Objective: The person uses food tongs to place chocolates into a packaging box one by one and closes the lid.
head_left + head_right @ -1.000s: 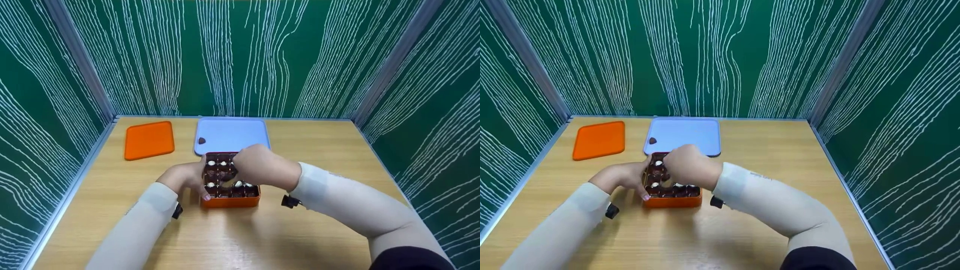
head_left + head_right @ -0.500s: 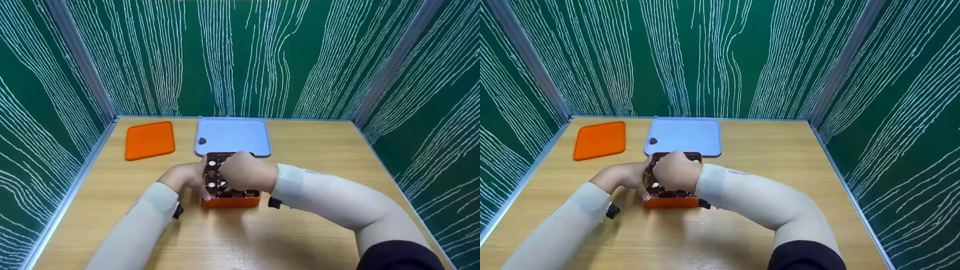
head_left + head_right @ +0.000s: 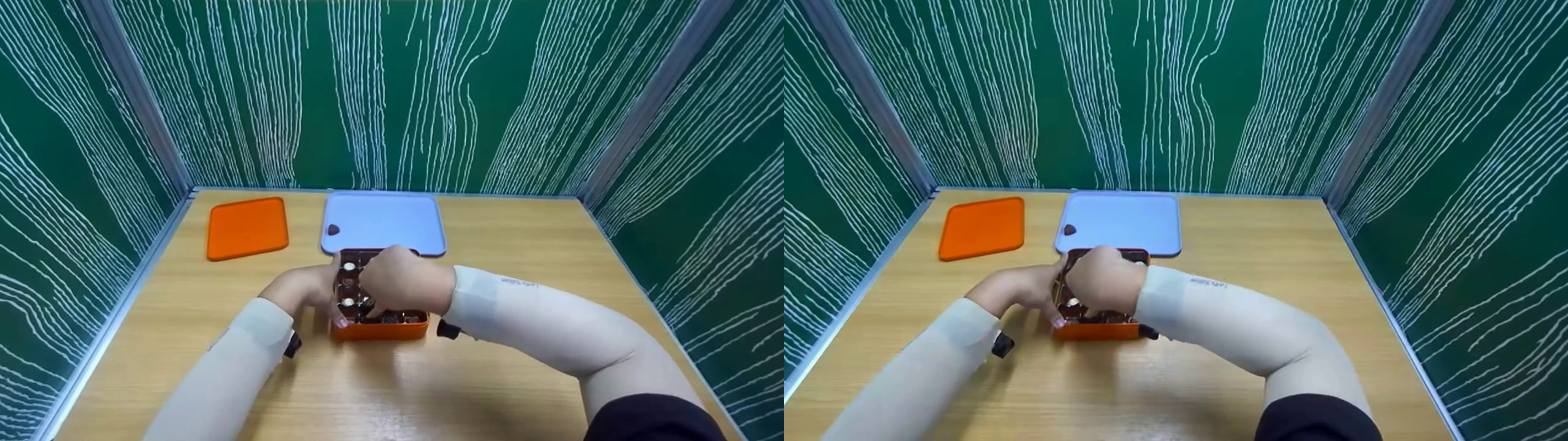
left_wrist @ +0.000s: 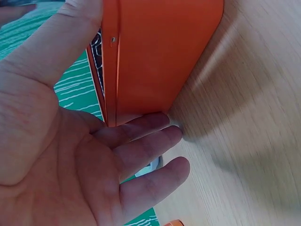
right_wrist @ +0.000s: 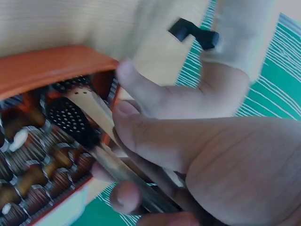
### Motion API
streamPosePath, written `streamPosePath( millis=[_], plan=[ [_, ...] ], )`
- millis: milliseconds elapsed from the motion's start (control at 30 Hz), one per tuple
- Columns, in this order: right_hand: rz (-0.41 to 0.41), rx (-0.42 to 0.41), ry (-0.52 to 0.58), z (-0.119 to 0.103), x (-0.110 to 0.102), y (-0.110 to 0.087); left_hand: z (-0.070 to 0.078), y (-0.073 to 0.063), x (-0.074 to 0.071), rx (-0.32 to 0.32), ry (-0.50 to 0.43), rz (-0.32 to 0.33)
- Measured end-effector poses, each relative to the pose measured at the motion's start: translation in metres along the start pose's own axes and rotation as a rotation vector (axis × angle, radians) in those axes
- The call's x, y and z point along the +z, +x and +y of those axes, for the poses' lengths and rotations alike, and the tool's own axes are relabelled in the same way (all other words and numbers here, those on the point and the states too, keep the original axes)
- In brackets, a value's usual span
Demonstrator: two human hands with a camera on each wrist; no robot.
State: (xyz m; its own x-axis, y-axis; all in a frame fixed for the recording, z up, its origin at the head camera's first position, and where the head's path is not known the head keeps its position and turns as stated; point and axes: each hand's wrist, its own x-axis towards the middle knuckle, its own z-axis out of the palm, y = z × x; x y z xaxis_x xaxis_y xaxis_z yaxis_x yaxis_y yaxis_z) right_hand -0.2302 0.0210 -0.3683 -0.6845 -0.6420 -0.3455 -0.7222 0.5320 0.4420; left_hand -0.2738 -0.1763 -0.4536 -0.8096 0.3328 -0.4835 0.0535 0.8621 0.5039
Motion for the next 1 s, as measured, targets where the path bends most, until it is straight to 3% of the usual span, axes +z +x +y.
streamPosePath(
  millis=[167,300,400,533,767,1000],
  plan=[
    [-0.072,0.09,0.392,0.034,-0.013,-0.004,-0.002,0.001,0.0,0.043,-0.045,0.012],
    [0.003,0.171,0.582,0.063,-0.01,0.007,-0.002,-0.001,-0.001,0.017,-0.051,0.003],
    [0.071,0.214,0.643,0.079,0.003,0.026,-0.002,0.0,-0.001,0.003,-0.029,-0.001],
    [0.08,0.266,0.729,0.09,0.025,0.059,-0.003,0.001,0.0,0.015,-0.019,0.0],
    [0.082,0.338,0.838,0.089,0.046,0.118,-0.004,0.0,0.0,0.001,-0.001,0.008],
    [0.094,0.372,0.874,0.082,0.05,0.155,-0.002,0.001,-0.001,0.004,-0.004,0.004]
  ],
)
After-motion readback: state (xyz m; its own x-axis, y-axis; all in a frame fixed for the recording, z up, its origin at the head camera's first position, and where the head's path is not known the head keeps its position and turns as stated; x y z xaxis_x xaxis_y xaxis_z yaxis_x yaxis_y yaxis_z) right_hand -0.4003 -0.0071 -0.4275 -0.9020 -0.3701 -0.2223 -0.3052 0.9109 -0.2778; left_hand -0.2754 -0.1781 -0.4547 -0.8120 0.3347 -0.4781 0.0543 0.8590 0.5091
